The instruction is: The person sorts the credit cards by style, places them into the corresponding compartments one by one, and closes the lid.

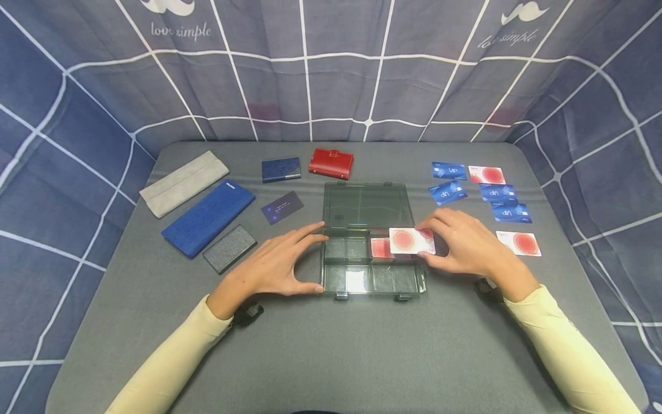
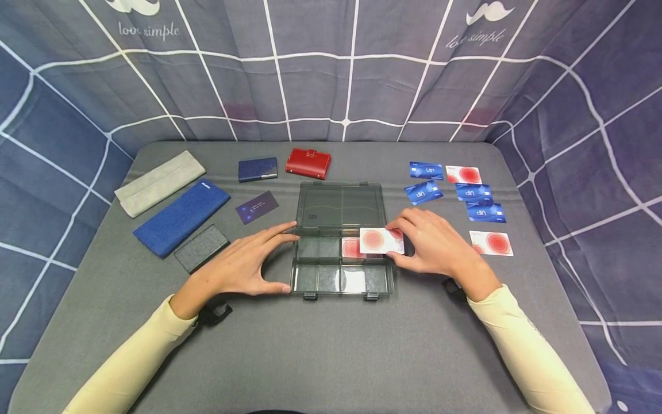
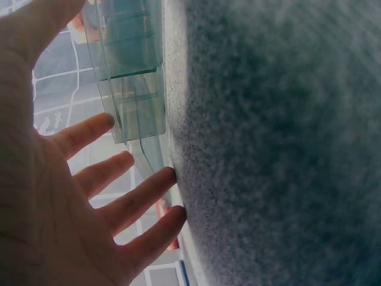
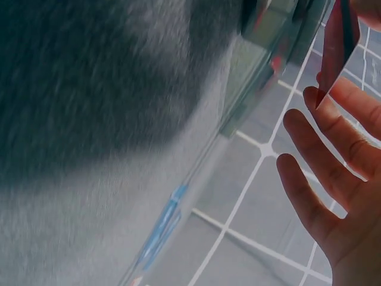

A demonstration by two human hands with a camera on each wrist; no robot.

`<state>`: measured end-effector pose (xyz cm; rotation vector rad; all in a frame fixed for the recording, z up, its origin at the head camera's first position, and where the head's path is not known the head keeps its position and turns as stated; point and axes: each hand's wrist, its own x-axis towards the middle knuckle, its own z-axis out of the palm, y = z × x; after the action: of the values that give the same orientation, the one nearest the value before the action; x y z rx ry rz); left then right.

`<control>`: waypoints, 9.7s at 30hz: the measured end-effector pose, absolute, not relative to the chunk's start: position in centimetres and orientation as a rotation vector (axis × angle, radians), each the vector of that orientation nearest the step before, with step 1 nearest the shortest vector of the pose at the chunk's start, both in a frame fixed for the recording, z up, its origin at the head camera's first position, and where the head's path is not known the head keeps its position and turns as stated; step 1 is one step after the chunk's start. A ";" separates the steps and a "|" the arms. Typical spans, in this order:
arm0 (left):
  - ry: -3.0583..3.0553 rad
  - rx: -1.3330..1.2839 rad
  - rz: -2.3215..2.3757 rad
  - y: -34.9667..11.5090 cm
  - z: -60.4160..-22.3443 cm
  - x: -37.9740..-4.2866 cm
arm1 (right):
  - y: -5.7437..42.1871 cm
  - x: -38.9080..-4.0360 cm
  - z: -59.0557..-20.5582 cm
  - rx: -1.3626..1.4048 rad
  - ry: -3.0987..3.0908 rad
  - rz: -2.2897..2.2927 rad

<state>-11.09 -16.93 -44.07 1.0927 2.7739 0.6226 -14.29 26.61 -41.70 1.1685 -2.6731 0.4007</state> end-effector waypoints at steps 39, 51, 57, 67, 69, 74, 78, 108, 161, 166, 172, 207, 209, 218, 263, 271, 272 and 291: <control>2.771 1.100 0.619 -17.0 -44.0 -11.0 | 23.0 -14.6 -42.6 1.288 -2.670 0.370; 2.771 1.082 0.622 -17.1 -44.0 -11.0 | 24.2 -15.4 -42.7 1.315 -2.653 0.425; 2.774 1.080 0.623 -17.2 -44.0 -10.9 | 26.5 -17.0 -42.9 1.262 -2.633 0.507; 2.780 1.078 0.615 -17.3 -44.1 -11.0 | 30.4 -19.9 -43.6 1.083 -2.765 0.536; 2.778 1.080 0.618 -17.2 -44.2 -11.0 | 31.2 -20.4 -43.8 1.022 -2.811 0.543; 2.771 1.093 0.622 -17.0 -44.2 -11.1 | 33.1 -21.5 -44.3 0.931 -2.877 0.547; 2.767 1.107 0.623 -16.9 -44.1 -11.1 | 34.2 -22.4 -44.6 0.935 -2.859 0.554; 2.774 1.090 0.611 -17.0 -44.3 -11.1 | 36.1 -26.7 -44.3 0.921 -2.969 0.432; 2.767 1.069 0.626 -16.9 -44.0 -11.0 | 32.9 -20.3 -41.1 0.945 -2.823 0.368; 2.766 1.074 0.625 -16.9 -44.1 -11.0 | 31.5 -19.0 -40.0 1.042 -2.745 0.375; 2.772 1.072 0.619 -17.0 -44.2 -11.1 | 29.3 -17.0 -39.3 1.158 -2.697 0.335; 2.766 1.077 0.610 -17.1 -44.0 -11.2 | 23.2 -9.7 -41.6 1.350 -2.632 0.285; 2.766 1.077 0.612 -17.0 -44.0 -11.2 | 23.0 -9.6 -41.7 1.353 -2.625 0.269; 2.761 1.076 0.613 -17.0 -44.1 -11.1 | 22.6 -9.5 -41.3 1.388 -2.607 0.191; 2.767 1.084 0.616 -17.0 -44.2 -11.1 | 28.7 -13.0 -41.9 1.125 -2.681 0.545; 2.761 1.074 0.617 -17.1 -44.3 -11.1 | 32.9 -15.3 -42.4 0.912 -2.793 0.553; 2.761 1.073 0.616 -17.1 -44.3 -11.1 | 33.4 -15.6 -42.4 0.891 -2.808 0.556; 2.757 1.077 0.620 -17.0 -44.1 -11.1 | 41.8 -18.3 -43.3 0.520 -2.969 0.595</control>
<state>-11.09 -17.04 -44.14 1.0770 2.7573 0.6203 -18.33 41.79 -43.35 0.5197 -2.9690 0.5945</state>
